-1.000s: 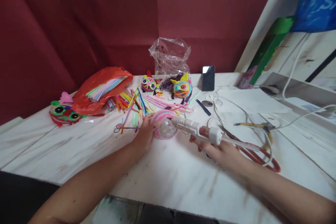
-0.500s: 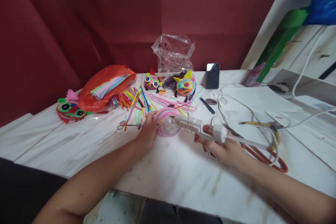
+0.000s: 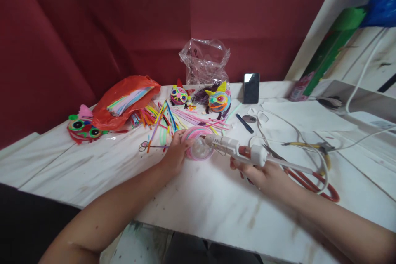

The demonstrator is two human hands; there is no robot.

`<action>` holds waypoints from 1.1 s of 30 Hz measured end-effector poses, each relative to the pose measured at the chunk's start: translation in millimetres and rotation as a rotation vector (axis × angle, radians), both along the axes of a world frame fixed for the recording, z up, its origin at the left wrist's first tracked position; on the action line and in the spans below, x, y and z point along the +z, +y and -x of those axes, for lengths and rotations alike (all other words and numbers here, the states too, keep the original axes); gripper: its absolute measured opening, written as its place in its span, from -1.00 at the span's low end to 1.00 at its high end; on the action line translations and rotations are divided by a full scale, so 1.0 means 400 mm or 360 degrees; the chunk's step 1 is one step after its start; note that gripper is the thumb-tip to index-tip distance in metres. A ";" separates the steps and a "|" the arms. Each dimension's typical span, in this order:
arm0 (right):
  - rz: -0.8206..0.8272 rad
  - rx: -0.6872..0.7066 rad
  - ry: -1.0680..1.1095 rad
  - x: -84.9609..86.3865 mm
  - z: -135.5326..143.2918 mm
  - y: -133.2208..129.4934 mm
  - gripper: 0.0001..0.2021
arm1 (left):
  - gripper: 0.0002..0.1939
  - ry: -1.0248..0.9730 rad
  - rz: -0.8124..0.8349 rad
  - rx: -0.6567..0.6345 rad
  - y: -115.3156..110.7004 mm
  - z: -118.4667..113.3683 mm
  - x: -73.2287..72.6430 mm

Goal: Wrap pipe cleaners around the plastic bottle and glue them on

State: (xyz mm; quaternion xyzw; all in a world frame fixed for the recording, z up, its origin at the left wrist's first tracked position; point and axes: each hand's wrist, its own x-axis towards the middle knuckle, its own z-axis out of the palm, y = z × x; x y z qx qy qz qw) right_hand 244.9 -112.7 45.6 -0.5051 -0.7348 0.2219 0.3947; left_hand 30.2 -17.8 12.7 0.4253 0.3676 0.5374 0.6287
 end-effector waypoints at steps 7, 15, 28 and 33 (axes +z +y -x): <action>-0.0057 0.0014 0.0010 -0.010 -0.010 0.003 -0.79 | -0.50 0.0004 -0.0042 -0.0041 0.008 0.007 -0.010; 0.0002 0.0063 -0.0015 -0.007 0.000 -0.002 -0.80 | -0.44 0.0006 -0.0007 -0.0007 -0.003 0.000 -0.001; -0.0006 -0.0039 -0.0037 0.013 -0.002 -0.004 -0.80 | -0.47 0.0016 0.0013 0.0042 0.003 0.002 -0.001; 0.0033 0.0018 -0.0012 -0.003 0.002 -0.002 -0.79 | -0.45 0.0029 0.0001 0.0015 -0.002 -0.001 0.000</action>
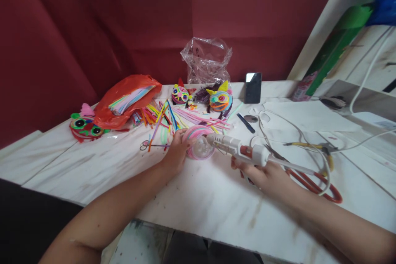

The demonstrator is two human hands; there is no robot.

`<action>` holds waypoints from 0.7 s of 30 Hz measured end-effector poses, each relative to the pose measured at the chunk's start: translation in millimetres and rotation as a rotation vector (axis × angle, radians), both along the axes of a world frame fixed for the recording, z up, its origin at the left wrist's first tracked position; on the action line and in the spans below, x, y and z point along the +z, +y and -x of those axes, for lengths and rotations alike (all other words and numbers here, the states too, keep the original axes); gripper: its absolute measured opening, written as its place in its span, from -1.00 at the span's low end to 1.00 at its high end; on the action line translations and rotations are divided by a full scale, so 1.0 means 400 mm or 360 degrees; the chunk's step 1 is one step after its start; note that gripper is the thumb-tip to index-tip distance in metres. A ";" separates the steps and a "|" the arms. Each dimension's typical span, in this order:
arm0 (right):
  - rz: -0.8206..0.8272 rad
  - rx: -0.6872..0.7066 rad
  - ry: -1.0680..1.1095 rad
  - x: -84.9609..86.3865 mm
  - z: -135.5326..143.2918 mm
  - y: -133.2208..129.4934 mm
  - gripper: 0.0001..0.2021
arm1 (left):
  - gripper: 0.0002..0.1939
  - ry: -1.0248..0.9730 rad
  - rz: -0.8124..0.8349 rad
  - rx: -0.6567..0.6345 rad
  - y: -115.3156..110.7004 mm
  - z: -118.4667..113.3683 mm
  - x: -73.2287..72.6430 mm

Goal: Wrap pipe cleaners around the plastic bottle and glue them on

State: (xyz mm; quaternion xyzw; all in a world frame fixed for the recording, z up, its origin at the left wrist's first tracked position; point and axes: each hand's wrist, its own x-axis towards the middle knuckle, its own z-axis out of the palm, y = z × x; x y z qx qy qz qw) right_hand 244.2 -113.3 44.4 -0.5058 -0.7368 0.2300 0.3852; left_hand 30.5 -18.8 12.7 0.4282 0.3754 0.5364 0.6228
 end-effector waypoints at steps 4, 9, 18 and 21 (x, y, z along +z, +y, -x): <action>-0.0029 0.0029 -0.0020 -0.005 0.003 -0.002 -0.77 | -0.45 0.0019 -0.0016 0.0030 -0.001 -0.002 -0.002; -0.0041 -0.0045 -0.0012 0.011 0.002 -0.005 -0.78 | -0.46 -0.0025 -0.0013 0.0027 0.002 -0.002 -0.003; 0.0002 -0.0148 0.0000 0.008 -0.002 0.000 -0.77 | -0.50 -0.0067 0.0006 0.0091 0.008 0.007 -0.001; -0.0022 -0.0134 0.0011 0.004 -0.003 0.000 -0.77 | -0.49 -0.0052 0.0003 0.0085 0.011 0.008 -0.002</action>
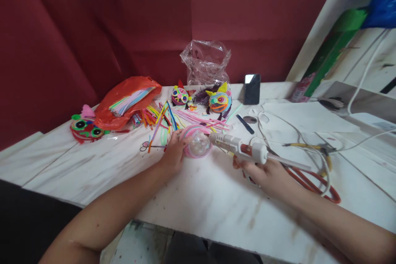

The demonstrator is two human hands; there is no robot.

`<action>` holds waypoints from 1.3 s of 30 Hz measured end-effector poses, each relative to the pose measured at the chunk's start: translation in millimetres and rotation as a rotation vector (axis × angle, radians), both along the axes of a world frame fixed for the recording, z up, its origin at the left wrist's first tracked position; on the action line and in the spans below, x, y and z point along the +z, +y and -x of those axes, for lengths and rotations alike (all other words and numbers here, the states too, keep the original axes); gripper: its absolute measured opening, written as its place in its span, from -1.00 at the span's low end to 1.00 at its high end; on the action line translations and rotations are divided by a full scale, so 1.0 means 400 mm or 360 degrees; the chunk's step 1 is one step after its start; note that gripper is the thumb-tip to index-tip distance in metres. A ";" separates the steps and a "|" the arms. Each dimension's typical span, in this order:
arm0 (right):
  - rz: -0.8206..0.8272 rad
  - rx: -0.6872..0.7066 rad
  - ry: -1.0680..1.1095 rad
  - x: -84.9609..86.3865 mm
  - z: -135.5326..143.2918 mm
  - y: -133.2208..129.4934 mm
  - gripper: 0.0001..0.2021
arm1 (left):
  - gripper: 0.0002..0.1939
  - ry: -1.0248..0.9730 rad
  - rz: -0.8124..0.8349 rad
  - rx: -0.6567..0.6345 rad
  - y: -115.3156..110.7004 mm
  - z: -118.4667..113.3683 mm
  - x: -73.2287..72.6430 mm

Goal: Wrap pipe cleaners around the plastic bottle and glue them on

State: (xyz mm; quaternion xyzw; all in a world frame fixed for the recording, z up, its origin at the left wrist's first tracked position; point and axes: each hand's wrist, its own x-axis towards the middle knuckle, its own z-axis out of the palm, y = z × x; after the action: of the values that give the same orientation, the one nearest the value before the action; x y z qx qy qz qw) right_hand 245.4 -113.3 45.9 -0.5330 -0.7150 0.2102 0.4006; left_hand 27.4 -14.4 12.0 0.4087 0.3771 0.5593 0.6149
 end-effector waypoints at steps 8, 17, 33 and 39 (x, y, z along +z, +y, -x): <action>0.0018 0.0071 -0.0030 0.012 0.002 -0.004 -0.78 | -0.48 0.0034 -0.0005 -0.0044 -0.008 -0.006 -0.001; 0.0073 0.0083 0.0010 -0.003 0.002 -0.004 -0.78 | -0.47 0.0037 -0.0020 -0.0030 -0.009 -0.007 -0.003; 0.0034 0.0110 0.0043 0.006 0.005 -0.014 -0.78 | -0.46 0.0061 -0.0005 -0.0011 -0.012 -0.008 0.006; -0.0088 -0.0377 0.0075 0.014 -0.051 0.023 -0.75 | -0.53 0.0036 -0.0012 0.0040 0.001 0.003 0.006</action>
State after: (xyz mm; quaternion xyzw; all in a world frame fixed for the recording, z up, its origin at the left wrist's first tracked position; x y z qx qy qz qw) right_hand 265.8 -104.0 51.5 -0.5975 -0.6430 0.1542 0.4537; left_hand 26.3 -14.0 14.5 0.4124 0.3871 0.5637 0.6020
